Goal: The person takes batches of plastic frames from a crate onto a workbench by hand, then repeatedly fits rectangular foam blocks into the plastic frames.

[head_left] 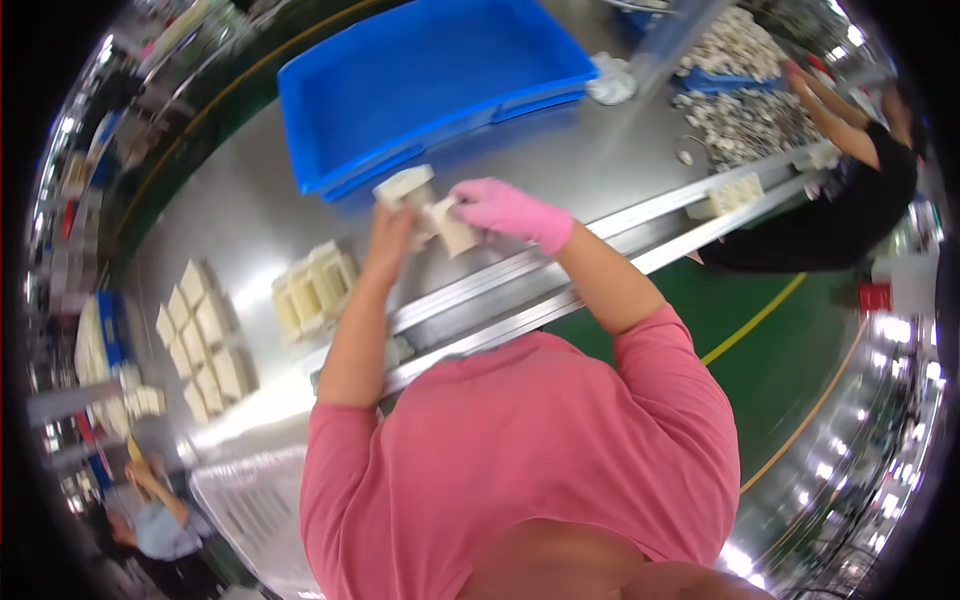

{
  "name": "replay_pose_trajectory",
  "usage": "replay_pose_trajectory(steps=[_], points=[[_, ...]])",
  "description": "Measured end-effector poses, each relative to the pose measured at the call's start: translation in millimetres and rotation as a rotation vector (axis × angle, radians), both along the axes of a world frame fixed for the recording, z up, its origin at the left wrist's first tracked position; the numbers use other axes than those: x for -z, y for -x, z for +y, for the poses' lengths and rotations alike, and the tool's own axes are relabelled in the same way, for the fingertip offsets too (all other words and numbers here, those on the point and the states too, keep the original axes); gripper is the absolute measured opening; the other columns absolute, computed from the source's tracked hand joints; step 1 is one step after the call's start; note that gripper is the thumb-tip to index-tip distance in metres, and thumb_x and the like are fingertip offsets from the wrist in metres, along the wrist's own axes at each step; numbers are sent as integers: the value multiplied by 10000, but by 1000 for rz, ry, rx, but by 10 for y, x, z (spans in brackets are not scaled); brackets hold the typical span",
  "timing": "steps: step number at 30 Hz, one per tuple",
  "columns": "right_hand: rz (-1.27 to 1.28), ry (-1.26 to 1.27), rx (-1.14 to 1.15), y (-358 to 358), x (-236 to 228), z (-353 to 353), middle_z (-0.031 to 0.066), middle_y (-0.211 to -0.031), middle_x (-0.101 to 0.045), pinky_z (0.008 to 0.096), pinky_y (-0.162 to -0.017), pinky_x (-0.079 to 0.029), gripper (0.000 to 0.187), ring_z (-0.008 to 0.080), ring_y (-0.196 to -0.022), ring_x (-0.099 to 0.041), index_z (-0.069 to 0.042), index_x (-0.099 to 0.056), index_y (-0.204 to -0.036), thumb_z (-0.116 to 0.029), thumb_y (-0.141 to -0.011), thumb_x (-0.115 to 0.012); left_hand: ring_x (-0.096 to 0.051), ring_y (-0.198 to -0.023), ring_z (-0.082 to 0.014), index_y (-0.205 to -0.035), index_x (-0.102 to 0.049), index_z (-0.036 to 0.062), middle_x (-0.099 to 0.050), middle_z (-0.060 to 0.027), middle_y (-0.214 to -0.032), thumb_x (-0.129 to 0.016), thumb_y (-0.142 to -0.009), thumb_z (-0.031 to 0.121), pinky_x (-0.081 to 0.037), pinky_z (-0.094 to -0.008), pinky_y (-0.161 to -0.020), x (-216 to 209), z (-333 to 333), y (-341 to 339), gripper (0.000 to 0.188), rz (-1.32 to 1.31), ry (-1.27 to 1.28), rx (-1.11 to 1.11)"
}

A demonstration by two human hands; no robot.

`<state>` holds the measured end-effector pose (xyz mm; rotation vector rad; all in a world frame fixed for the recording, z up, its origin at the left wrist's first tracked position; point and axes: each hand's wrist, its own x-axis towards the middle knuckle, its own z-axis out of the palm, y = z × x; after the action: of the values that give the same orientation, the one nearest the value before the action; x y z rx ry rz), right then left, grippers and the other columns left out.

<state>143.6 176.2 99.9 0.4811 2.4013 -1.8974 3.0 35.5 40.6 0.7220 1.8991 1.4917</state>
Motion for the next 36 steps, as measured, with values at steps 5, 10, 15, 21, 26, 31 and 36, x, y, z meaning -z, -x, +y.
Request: replay_pose_trajectory(steps=[5, 10, 15, 21, 26, 31, 36], points=[[377, -508, 313, 33, 256, -231, 134, -695, -553, 364, -552, -441, 232, 289, -617, -565, -27, -510, -907, -221, -782, -489, -481, -893, -160, -1139, -349, 53, -483, -97, -1010, -306, -913, 319, -388, -285, -800, -151, 123, -527, 352, -38, -46, -21], [500, -527, 427, 42, 234, -435, 145, -754, -574, 376, -553, -444, 341, 327, -656, -566, -60, -400, -1086, -149, -780, -521, -436, -1046, -152, -1214, -328, 78, -450, -78, -1120, -252, -921, 370, -359, -273, -875, -50, 98, -471, 421, -356, -309, 33], [560, -636, 370, 48, 216, -443, 113, -710, -566, 299, -523, -445, 359, 245, -592, -573, -8, -410, -1068, -69, -753, -570, -453, -1032, -153, -1232, -294, 82, -440, -70, -1135, -243, -919, 379, -381, -274, -856, -31, 67, -422, 435, -215, -348, 96], [642, -687, 387, 54, 227, -422, 90, -631, -518, 302, -478, -413, 332, 224, -512, -523, -15, -421, -1047, -60, -754, -571, -454, -1027, -145, -1237, -288, 89, -442, -62, -1134, -254, -920, 366, -384, -275, -851, 12, 84, -361, 422, -163, -349, 147], [541, -617, 292, 23, 60, -435, 68, -621, -503, 287, -475, -398, 319, 169, -496, -494, -18, -437, -1056, -50, -763, -557, -469, -996, -140, -1241, -286, 92, -451, -51, -1115, -266, -918, 371, -398, -280, -830, -8, 91, -391, 427, -213, -399, 164], [351, -64, 86, -49, -55, -382, 31, -719, -534, 221, -535, -415, 399, 79, -589, -470, -38, -441, -1151, -33, -759, -513, -534, -917, -184, -1144, -346, 58, -495, -114, -1022, -390, -888, 295, -474, -298, -697, -76, 52, -411, 352, -484, -381, 186], [474, -274, 271, -159, -198, -177, 70, -960, -523, 241, -663, -428, 464, 110, -771, -482, -56, -404, -1207, -52, -752, -494, -603, -718, -268, -1102, -367, 37, -546, -174, -881, -448, -858, 255, -498, -330, -506, -289, 0, -493, 337, -646, -266, 269]])
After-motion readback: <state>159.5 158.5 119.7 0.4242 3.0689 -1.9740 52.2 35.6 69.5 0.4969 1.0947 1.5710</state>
